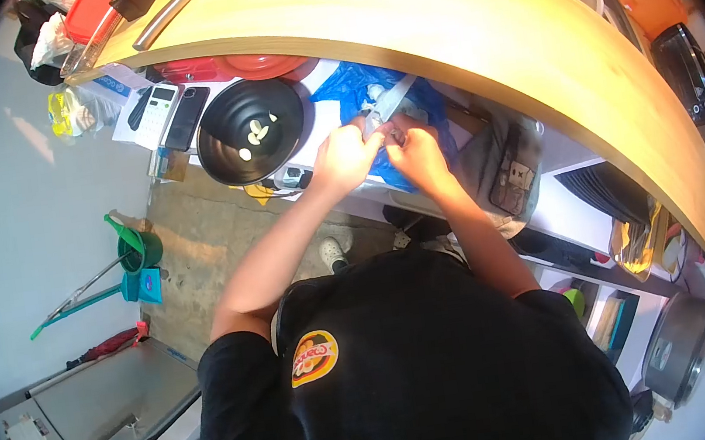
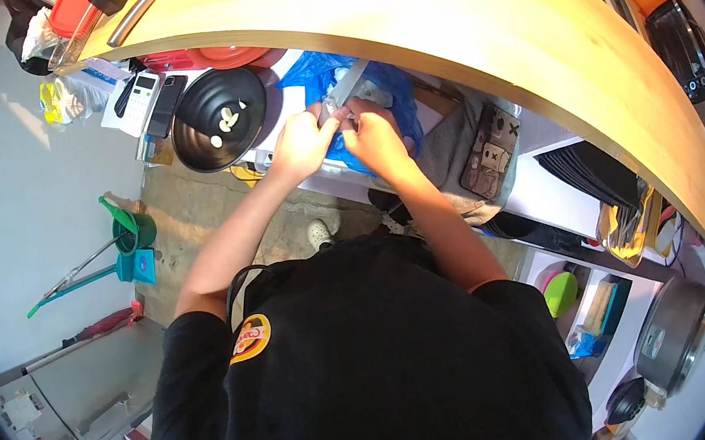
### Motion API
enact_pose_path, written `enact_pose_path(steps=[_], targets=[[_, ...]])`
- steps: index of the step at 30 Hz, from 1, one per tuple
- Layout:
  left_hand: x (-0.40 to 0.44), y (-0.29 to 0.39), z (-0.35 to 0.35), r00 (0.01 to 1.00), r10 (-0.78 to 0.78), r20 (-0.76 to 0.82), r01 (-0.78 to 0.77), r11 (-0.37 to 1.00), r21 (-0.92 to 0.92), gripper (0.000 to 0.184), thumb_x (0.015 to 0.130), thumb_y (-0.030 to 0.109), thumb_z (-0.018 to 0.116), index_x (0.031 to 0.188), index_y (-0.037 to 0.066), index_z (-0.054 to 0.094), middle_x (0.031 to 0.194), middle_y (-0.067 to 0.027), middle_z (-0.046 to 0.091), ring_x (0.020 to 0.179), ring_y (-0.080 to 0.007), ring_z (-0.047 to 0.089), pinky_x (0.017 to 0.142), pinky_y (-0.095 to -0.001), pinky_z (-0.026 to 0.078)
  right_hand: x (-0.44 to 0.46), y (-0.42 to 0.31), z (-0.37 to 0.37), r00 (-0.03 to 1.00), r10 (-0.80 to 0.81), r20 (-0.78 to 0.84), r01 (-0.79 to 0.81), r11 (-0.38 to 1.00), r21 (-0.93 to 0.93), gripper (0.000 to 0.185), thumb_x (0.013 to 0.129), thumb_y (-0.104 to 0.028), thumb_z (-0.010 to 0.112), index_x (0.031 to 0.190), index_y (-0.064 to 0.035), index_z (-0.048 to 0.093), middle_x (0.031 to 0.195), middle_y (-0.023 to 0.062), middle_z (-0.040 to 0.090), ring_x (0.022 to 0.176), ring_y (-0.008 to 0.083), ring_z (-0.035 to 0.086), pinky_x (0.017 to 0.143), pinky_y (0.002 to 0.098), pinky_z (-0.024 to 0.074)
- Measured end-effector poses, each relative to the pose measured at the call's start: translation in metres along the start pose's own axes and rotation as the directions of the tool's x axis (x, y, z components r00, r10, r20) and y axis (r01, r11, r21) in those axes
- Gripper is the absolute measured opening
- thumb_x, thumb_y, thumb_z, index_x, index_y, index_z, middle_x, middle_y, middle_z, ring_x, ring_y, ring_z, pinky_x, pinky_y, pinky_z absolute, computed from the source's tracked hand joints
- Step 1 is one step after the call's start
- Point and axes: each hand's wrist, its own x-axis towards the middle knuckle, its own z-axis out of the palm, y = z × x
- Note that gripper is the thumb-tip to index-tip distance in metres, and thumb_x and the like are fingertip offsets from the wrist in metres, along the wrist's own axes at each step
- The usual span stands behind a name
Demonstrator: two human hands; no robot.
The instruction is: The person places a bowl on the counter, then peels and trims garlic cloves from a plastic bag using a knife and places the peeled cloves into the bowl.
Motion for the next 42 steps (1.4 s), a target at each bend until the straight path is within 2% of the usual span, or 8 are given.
enact_pose_path(steps=[6, 12, 22, 26, 30, 33, 40, 42], targets=[[-0.013, 0.004, 0.01, 0.999, -0.031, -0.044, 0.016, 0.951, -0.308, 0.05, 0.083, 0.049, 0.051, 0.077, 0.0, 0.058, 0.067, -0.02, 0.059, 0.071, -0.0357, 0.06, 0.066, -0.0421, 0.045, 0.014, 0.018, -0.012, 0.993, 0.115, -0.033, -0.118, 0.987, -0.109, 0.02, 0.071, -0.015, 0.065, 0.085, -0.0017, 0.061, 0.077, 0.0191, 0.061, 0.073, 0.0326, 0.062, 0.064, 0.0353, 0.0482], [0.031, -0.019, 0.026, 0.987, 0.03, -0.159, 0.001, 0.981, 0.193, 0.04, 0.083, 0.036, 0.057, 0.098, 0.001, 0.046, 0.072, -0.0233, 0.059, 0.078, -0.0393, 0.06, 0.065, -0.0456, 0.048, 0.01, 0.04, -0.027, 0.924, 0.287, 0.253, -0.381, 0.748, 0.543, 0.022, 0.074, -0.014, 0.068, 0.091, -0.0002, 0.064, 0.068, 0.0051, 0.061, 0.063, 0.0129, 0.059, 0.06, 0.0237, 0.0454], [0.075, -0.005, 0.028, 0.896, 0.244, -0.37, -0.131, 0.943, 0.305, 0.042, 0.06, 0.012, 0.075, 0.092, 0.006, 0.047, 0.094, -0.0192, 0.054, 0.084, -0.0368, 0.059, 0.072, -0.0412, 0.049, 0.008, 0.05, -0.006, 0.949, 0.23, 0.216, -0.312, 0.576, 0.756, 0.017, 0.073, -0.005, 0.066, 0.087, 0.0016, 0.059, 0.074, 0.0091, 0.063, 0.07, 0.013, 0.062, 0.06, 0.0239, 0.0481], [0.078, -0.02, 0.022, 0.997, 0.075, 0.028, -0.071, 0.992, -0.108, 0.019, 0.064, 0.006, 0.067, 0.082, 0.003, 0.063, 0.092, -0.0212, 0.059, 0.087, -0.0323, 0.06, 0.076, -0.037, 0.048, 0.017, 0.051, -0.006, 0.963, 0.213, 0.166, -0.267, 0.839, 0.474, 0.012, 0.073, -0.005, 0.064, 0.082, 0.0013, 0.059, 0.069, 0.0096, 0.063, 0.068, 0.0126, 0.063, 0.059, 0.0248, 0.0483], [0.056, -0.023, 0.02, 0.838, 0.454, -0.302, -0.441, 0.89, 0.114, 0.025, 0.071, 0.005, 0.065, 0.096, 0.005, 0.065, 0.087, -0.0169, 0.064, 0.073, -0.0237, 0.063, 0.07, -0.0297, 0.049, 0.024, 0.051, -0.005, 0.976, 0.173, 0.131, -0.189, 0.975, 0.119, 0.013, 0.073, -0.007, 0.064, 0.082, 0.0005, 0.061, 0.064, 0.009, 0.063, 0.063, 0.0111, 0.061, 0.058, 0.0239, 0.0476], [0.035, -0.009, 0.016, 0.972, 0.209, -0.111, -0.235, 0.91, -0.343, 0.024, 0.077, 0.006, 0.062, 0.101, 0.001, 0.064, 0.087, -0.0133, 0.066, 0.071, -0.0125, 0.061, 0.066, -0.0245, 0.048, 0.029, 0.033, -0.012, 0.97, 0.153, 0.191, -0.17, 0.982, 0.077, 0.018, 0.077, -0.012, 0.063, 0.088, 0.0014, 0.062, 0.069, 0.0092, 0.064, 0.062, 0.0137, 0.06, 0.058, 0.0249, 0.0473], [0.021, -0.012, 0.006, 0.992, 0.104, -0.075, -0.127, 0.717, -0.685, 0.024, 0.076, 0.005, 0.066, 0.097, -0.005, 0.063, 0.079, -0.0108, 0.066, 0.067, -0.0118, 0.062, 0.063, -0.0228, 0.049, 0.025, 0.007, -0.013, 0.839, 0.238, 0.49, -0.54, 0.244, 0.805, 0.024, 0.09, -0.02, 0.05, 0.086, 0.0019, 0.06, 0.072, 0.0069, 0.06, 0.063, 0.0124, 0.055, 0.059, 0.0222, 0.0442], [0.012, -0.005, 0.006, 0.994, 0.091, -0.062, -0.106, 0.638, -0.763, 0.021, 0.076, 0.004, 0.065, 0.094, -0.006, 0.063, 0.079, -0.012, 0.066, 0.067, -0.0128, 0.062, 0.063, -0.0239, 0.05, 0.023, 0.009, -0.001, 0.882, 0.215, 0.42, -0.471, 0.341, 0.814, 0.026, 0.091, -0.02, 0.047, 0.082, 0.0012, 0.059, 0.067, 0.0057, 0.057, 0.058, 0.0112, 0.052, 0.055, 0.0222, 0.0416]])
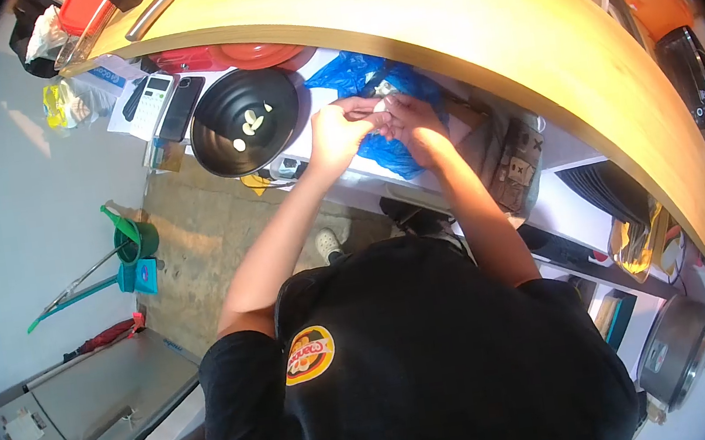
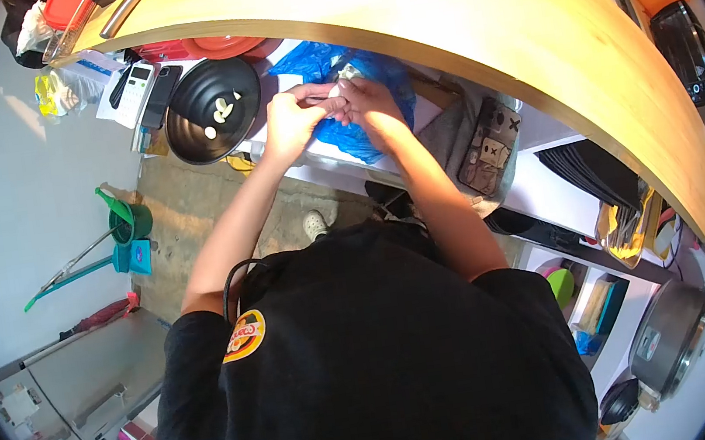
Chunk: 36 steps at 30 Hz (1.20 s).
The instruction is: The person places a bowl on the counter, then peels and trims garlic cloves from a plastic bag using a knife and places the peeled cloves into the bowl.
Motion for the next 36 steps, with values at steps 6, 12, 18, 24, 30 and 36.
enact_pose_path(steps=[6, 12, 18, 24, 30, 36], targets=[[-0.007, 0.004, 0.006, 0.996, 0.06, -0.068, -0.049, 0.988, 0.148, 0.023, 0.076, 0.002, 0.065, 0.095, -0.009, 0.062, 0.074, -0.0104, 0.065, 0.065, -0.0116, 0.061, 0.063, -0.0224, 0.049, -0.001, 0.02, 0.007, 0.96, -0.252, -0.125, 0.198, 0.92, -0.339, 0.029, 0.092, -0.019, 0.043, 0.074, -0.0014, 0.056, 0.057, 0.0045, 0.052, 0.049, 0.0103, 0.046, 0.047, 0.0236, 0.0367], [0.007, -0.016, -0.003, 0.989, -0.147, 0.007, 0.143, 0.953, -0.268, 0.024, 0.078, 0.004, 0.065, 0.099, -0.008, 0.06, 0.085, -0.0129, 0.065, 0.073, -0.0142, 0.063, 0.069, -0.0235, 0.052, 0.002, 0.021, 0.006, 0.953, -0.235, -0.19, 0.189, 0.954, -0.232, 0.028, 0.091, -0.018, 0.043, 0.075, 0.001, 0.056, 0.054, 0.006, 0.052, 0.046, 0.0108, 0.048, 0.044, 0.026, 0.0386], [0.012, -0.023, -0.016, 0.951, -0.305, 0.053, 0.295, 0.841, -0.453, 0.029, 0.082, 0.003, 0.06, 0.109, -0.006, 0.052, 0.094, -0.0151, 0.062, 0.082, -0.0199, 0.064, 0.076, -0.0272, 0.054, 0.008, 0.011, -0.013, 0.963, -0.219, -0.155, 0.066, 0.753, -0.654, 0.02, 0.093, -0.016, 0.044, 0.091, -0.0009, 0.056, 0.071, 0.0068, 0.058, 0.058, 0.0117, 0.054, 0.053, 0.0221, 0.0429], [0.009, -0.033, -0.017, 0.946, -0.318, 0.058, 0.302, 0.807, -0.508, 0.026, 0.085, 0.003, 0.055, 0.109, -0.006, 0.05, 0.094, -0.016, 0.061, 0.087, -0.022, 0.063, 0.081, -0.0301, 0.053, 0.008, 0.014, -0.011, 0.976, -0.13, -0.173, 0.112, 0.988, -0.109, 0.015, 0.089, -0.012, 0.049, 0.093, 0.0003, 0.056, 0.079, 0.0089, 0.058, 0.057, 0.0142, 0.056, 0.052, 0.0269, 0.0458], [0.003, -0.005, -0.007, 0.88, -0.465, 0.095, 0.423, 0.677, -0.602, 0.022, 0.087, 0.013, 0.055, 0.106, 0.0, 0.052, 0.09, -0.0106, 0.062, 0.081, -0.0166, 0.063, 0.074, -0.025, 0.052, 0.004, 0.001, -0.011, 0.997, -0.057, 0.043, 0.06, 0.996, -0.071, 0.019, 0.084, -0.006, 0.055, 0.101, 0.002, 0.055, 0.079, 0.0077, 0.058, 0.063, 0.0126, 0.055, 0.058, 0.0248, 0.0455], [0.009, -0.02, -0.008, 0.834, -0.504, 0.227, 0.537, 0.642, -0.547, 0.022, 0.086, 0.02, 0.059, 0.101, 0.005, 0.056, 0.085, -0.0053, 0.063, 0.072, -0.0102, 0.061, 0.061, -0.0214, 0.05, -0.008, 0.0, -0.012, 0.972, -0.227, 0.052, 0.231, 0.91, -0.346, 0.022, 0.08, -0.009, 0.063, 0.099, 0.0019, 0.06, 0.081, 0.0066, 0.061, 0.066, 0.0087, 0.054, 0.057, 0.0214, 0.0424]])
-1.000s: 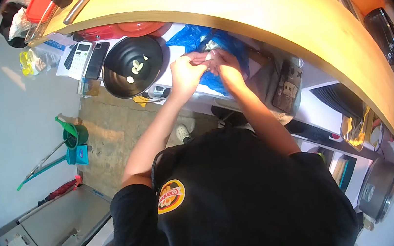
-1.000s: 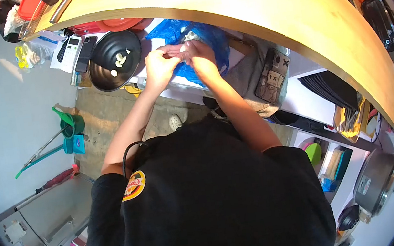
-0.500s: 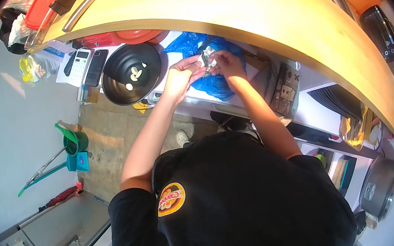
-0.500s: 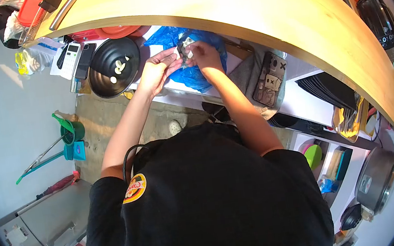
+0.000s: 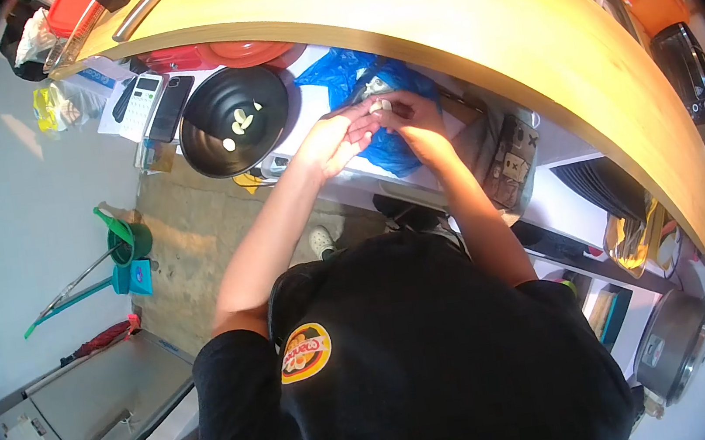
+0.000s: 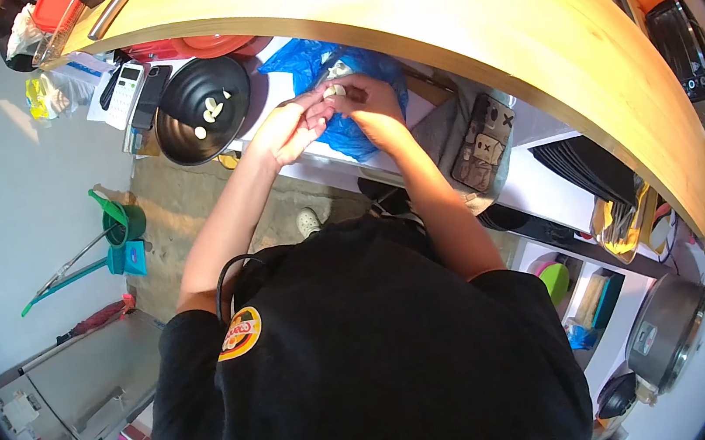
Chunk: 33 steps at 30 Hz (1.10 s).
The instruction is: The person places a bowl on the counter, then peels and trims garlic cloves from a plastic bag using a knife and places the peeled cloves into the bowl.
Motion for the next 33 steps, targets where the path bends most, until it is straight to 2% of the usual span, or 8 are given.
enact_pose_path(steps=[5, 9, 13, 16, 18, 21, 26, 33], targets=[[0.005, -0.009, 0.011, 0.873, 0.487, 0.04, -0.398, 0.661, 0.637, 0.025, 0.081, 0.017, 0.065, 0.099, 0.001, 0.059, 0.078, -0.004, 0.062, 0.065, -0.0068, 0.057, 0.056, -0.0196, 0.047, 0.001, 0.023, -0.01, 0.98, 0.159, -0.116, -0.15, 0.985, 0.088, 0.018, 0.083, -0.013, 0.061, 0.094, 0.0014, 0.062, 0.079, 0.0055, 0.061, 0.068, 0.0094, 0.056, 0.059, 0.0206, 0.0433], [0.007, -0.011, 0.012, 0.833, 0.53, 0.16, -0.448, 0.477, 0.756, 0.031, 0.08, 0.013, 0.064, 0.107, -0.001, 0.058, 0.085, -0.0053, 0.062, 0.067, -0.0076, 0.056, 0.06, -0.0207, 0.048, -0.002, 0.009, 0.001, 0.946, 0.293, -0.138, -0.206, 0.872, 0.444, 0.018, 0.087, -0.015, 0.057, 0.096, -0.0007, 0.062, 0.08, 0.0058, 0.061, 0.067, 0.01, 0.055, 0.058, 0.021, 0.043], [0.002, 0.008, 0.015, 0.91, 0.408, -0.077, -0.355, 0.86, 0.367, 0.019, 0.081, 0.007, 0.054, 0.097, -0.001, 0.056, 0.084, -0.006, 0.058, 0.063, -0.0105, 0.055, 0.057, -0.0223, 0.047, 0.001, -0.004, 0.003, 0.913, 0.387, -0.132, -0.19, 0.688, 0.7, 0.018, 0.088, -0.015, 0.056, 0.099, -0.0014, 0.061, 0.083, 0.0056, 0.06, 0.069, 0.011, 0.054, 0.06, 0.0217, 0.0431], [0.012, 0.007, -0.016, 0.935, 0.345, 0.079, -0.353, 0.922, 0.159, 0.013, 0.077, 0.003, 0.049, 0.089, 0.001, 0.051, 0.079, -0.0038, 0.053, 0.056, -0.0095, 0.048, 0.052, -0.0203, 0.043, 0.003, -0.001, -0.001, 0.949, 0.314, -0.03, -0.187, 0.636, 0.748, 0.019, 0.088, -0.014, 0.056, 0.1, -0.0007, 0.061, 0.082, 0.0048, 0.059, 0.07, 0.0117, 0.054, 0.062, 0.022, 0.0432], [0.005, 0.008, -0.007, 0.979, 0.203, 0.004, -0.191, 0.914, 0.359, 0.007, 0.073, 0.003, 0.049, 0.08, 0.004, 0.05, 0.067, 0.0002, 0.048, 0.054, -0.0081, 0.044, 0.048, -0.0214, 0.039, 0.009, 0.019, -0.006, 0.977, 0.205, 0.063, -0.177, 0.606, 0.775, 0.019, 0.087, -0.013, 0.057, 0.101, -0.0002, 0.06, 0.08, 0.0045, 0.058, 0.069, 0.0121, 0.054, 0.062, 0.0221, 0.043], [-0.004, 0.007, -0.002, 0.925, 0.377, 0.044, -0.262, 0.551, 0.792, 0.012, 0.074, 0.008, 0.053, 0.084, 0.002, 0.054, 0.069, -0.0042, 0.053, 0.06, -0.0119, 0.051, 0.055, -0.0261, 0.044, 0.007, 0.018, 0.0, 0.985, 0.162, -0.062, -0.094, 0.797, 0.597, 0.018, 0.086, -0.011, 0.058, 0.099, 0.0, 0.06, 0.079, 0.005, 0.058, 0.069, 0.0125, 0.055, 0.063, 0.0233, 0.0454], [0.001, 0.009, -0.014, 0.712, 0.672, 0.203, -0.308, 0.04, 0.951, 0.023, 0.072, 0.011, 0.059, 0.092, 0.0, 0.056, 0.079, -0.0154, 0.06, 0.072, -0.0232, 0.06, 0.067, -0.0312, 0.047, -0.004, 0.017, -0.005, 0.97, 0.201, -0.138, -0.098, 0.841, 0.532, 0.012, 0.084, -0.009, 0.059, 0.092, -0.0001, 0.059, 0.081, 0.0082, 0.06, 0.074, 0.0157, 0.059, 0.068, 0.0289, 0.0516], [0.022, 0.009, -0.012, 0.634, 0.737, 0.235, -0.204, -0.133, 0.97, 0.015, 0.073, 0.006, 0.052, 0.085, -0.002, 0.055, 0.082, -0.0225, 0.059, 0.078, -0.0367, 0.059, 0.073, -0.039, 0.047, -0.008, 0.021, -0.01, 0.973, 0.163, -0.164, -0.064, 0.872, 0.485, 0.011, 0.083, -0.005, 0.059, 0.091, 0.001, 0.056, 0.083, 0.0114, 0.061, 0.075, 0.0191, 0.061, 0.07, 0.0326, 0.0539]])
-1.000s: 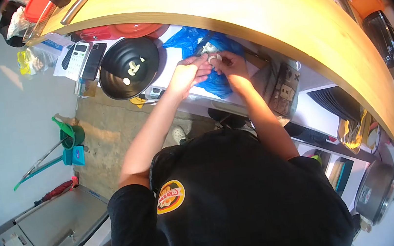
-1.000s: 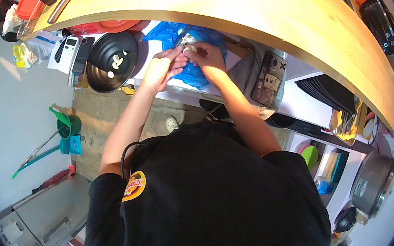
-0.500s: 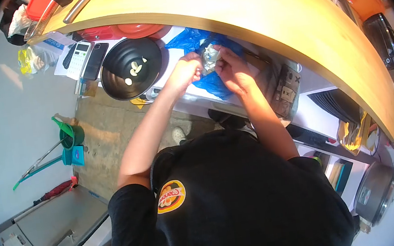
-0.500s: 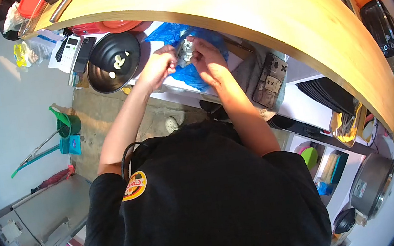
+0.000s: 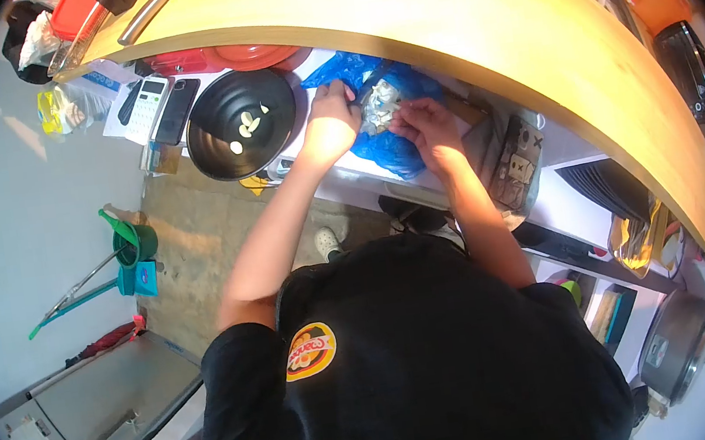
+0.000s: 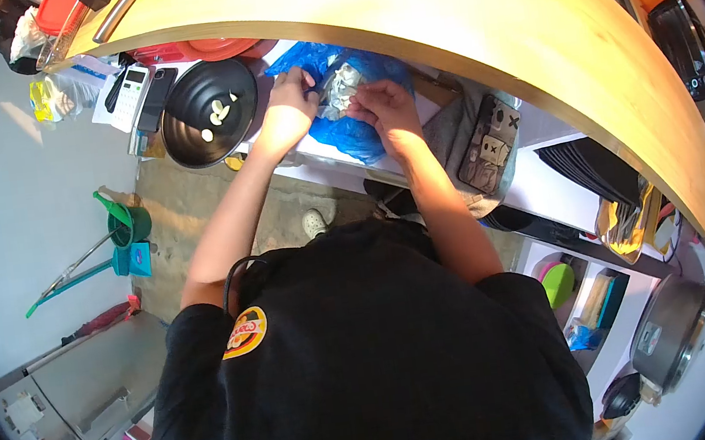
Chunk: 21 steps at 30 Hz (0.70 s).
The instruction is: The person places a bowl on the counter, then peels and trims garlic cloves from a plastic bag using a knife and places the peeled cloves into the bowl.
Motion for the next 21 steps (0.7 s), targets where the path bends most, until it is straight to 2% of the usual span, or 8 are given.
enact_pose_path(steps=[3, 5, 7, 9, 13, 15, 18, 21], targets=[[0.008, 0.014, -0.026, 0.971, -0.101, 0.217, 0.146, 0.969, -0.199, 0.022, 0.077, 0.002, 0.05, 0.099, -0.001, 0.053, 0.092, -0.02, 0.058, 0.073, -0.0235, 0.061, 0.067, -0.0323, 0.049, -0.003, -0.002, -0.004, 0.999, -0.037, 0.01, 0.037, 0.996, -0.086, 0.011, 0.082, -0.002, 0.06, 0.091, 0.0023, 0.056, 0.082, 0.0117, 0.062, 0.073, 0.0195, 0.062, 0.068, 0.0314, 0.0542], [0.011, 0.013, -0.033, 0.918, -0.172, 0.357, 0.34, 0.805, -0.486, 0.022, 0.082, -0.002, 0.042, 0.102, -0.004, 0.051, 0.089, -0.012, 0.061, 0.079, -0.015, 0.061, 0.066, -0.0259, 0.049, 0.001, -0.001, -0.003, 0.998, -0.057, -0.01, 0.052, 0.957, -0.287, 0.01, 0.081, -0.001, 0.059, 0.09, 0.003, 0.056, 0.081, 0.0118, 0.062, 0.072, 0.0187, 0.062, 0.067, 0.0296, 0.0539], [0.007, 0.007, -0.036, 0.89, -0.152, 0.431, 0.401, 0.71, -0.578, 0.021, 0.084, -0.001, 0.042, 0.104, -0.003, 0.051, 0.085, -0.0086, 0.061, 0.082, -0.0129, 0.06, 0.065, -0.0244, 0.049, 0.007, 0.0, 0.001, 0.995, -0.095, 0.004, 0.087, 0.891, -0.445, 0.009, 0.081, 0.0, 0.059, 0.089, 0.0034, 0.055, 0.08, 0.0118, 0.063, 0.07, 0.0176, 0.062, 0.066, 0.0283, 0.0536], [-0.001, -0.001, -0.048, 0.942, -0.101, 0.32, 0.263, 0.815, -0.517, 0.021, 0.085, 0.0, 0.045, 0.104, -0.002, 0.051, 0.086, -0.0074, 0.062, 0.083, -0.011, 0.059, 0.064, -0.0236, 0.049, 0.013, -0.001, 0.006, 0.987, -0.152, 0.043, 0.15, 0.814, -0.561, 0.008, 0.081, 0.0, 0.058, 0.088, 0.0037, 0.055, 0.079, 0.0116, 0.063, 0.07, 0.0162, 0.062, 0.065, 0.0272, 0.0532], [-0.014, -0.02, -0.095, 0.968, -0.2, 0.153, 0.238, 0.925, -0.296, 0.016, 0.083, 0.002, 0.049, 0.094, -0.001, 0.06, 0.086, -0.0092, 0.065, 0.074, -0.0101, 0.061, 0.067, -0.0223, 0.05, 0.016, -0.003, 0.008, 0.98, -0.185, 0.075, 0.199, 0.864, -0.463, 0.006, 0.082, -0.001, 0.057, 0.086, 0.0026, 0.055, 0.079, 0.011, 0.062, 0.069, 0.015, 0.062, 0.064, 0.0274, 0.0528], [-0.016, -0.028, -0.105, 0.959, -0.242, 0.145, 0.28, 0.877, -0.39, 0.017, 0.081, -0.001, 0.051, 0.095, -0.002, 0.062, 0.084, -0.0083, 0.065, 0.071, -0.0094, 0.061, 0.065, -0.0197, 0.049, 0.018, 0.0, 0.002, 0.988, -0.126, 0.092, 0.153, 0.892, -0.424, 0.008, 0.083, -0.003, 0.057, 0.087, 0.0024, 0.054, 0.08, 0.0114, 0.061, 0.07, 0.0157, 0.061, 0.065, 0.0282, 0.0528], [-0.018, -0.009, -0.1, 0.938, -0.169, 0.302, 0.312, 0.788, -0.531, 0.019, 0.083, 0.0, 0.052, 0.099, -0.004, 0.06, 0.087, -0.0093, 0.064, 0.074, -0.0112, 0.061, 0.067, -0.0205, 0.049, 0.015, 0.002, 0.011, 0.994, 0.036, 0.105, -0.025, 0.993, -0.112, 0.011, 0.084, -0.006, 0.057, 0.091, 0.0017, 0.054, 0.083, 0.0132, 0.061, 0.073, 0.018, 0.061, 0.067, 0.0299, 0.0528], [-0.017, 0.009, -0.066, 0.906, -0.174, 0.387, 0.391, 0.694, -0.604, 0.019, 0.083, 0.002, 0.051, 0.098, -0.003, 0.061, 0.082, -0.0109, 0.065, 0.07, -0.0128, 0.061, 0.064, -0.0229, 0.049, 0.01, 0.004, 0.015, 0.983, 0.038, 0.178, -0.039, 0.999, 0.004, 0.012, 0.085, -0.007, 0.056, 0.093, 0.0013, 0.053, 0.085, 0.0149, 0.061, 0.075, 0.0205, 0.062, 0.069, 0.0323, 0.0533]])
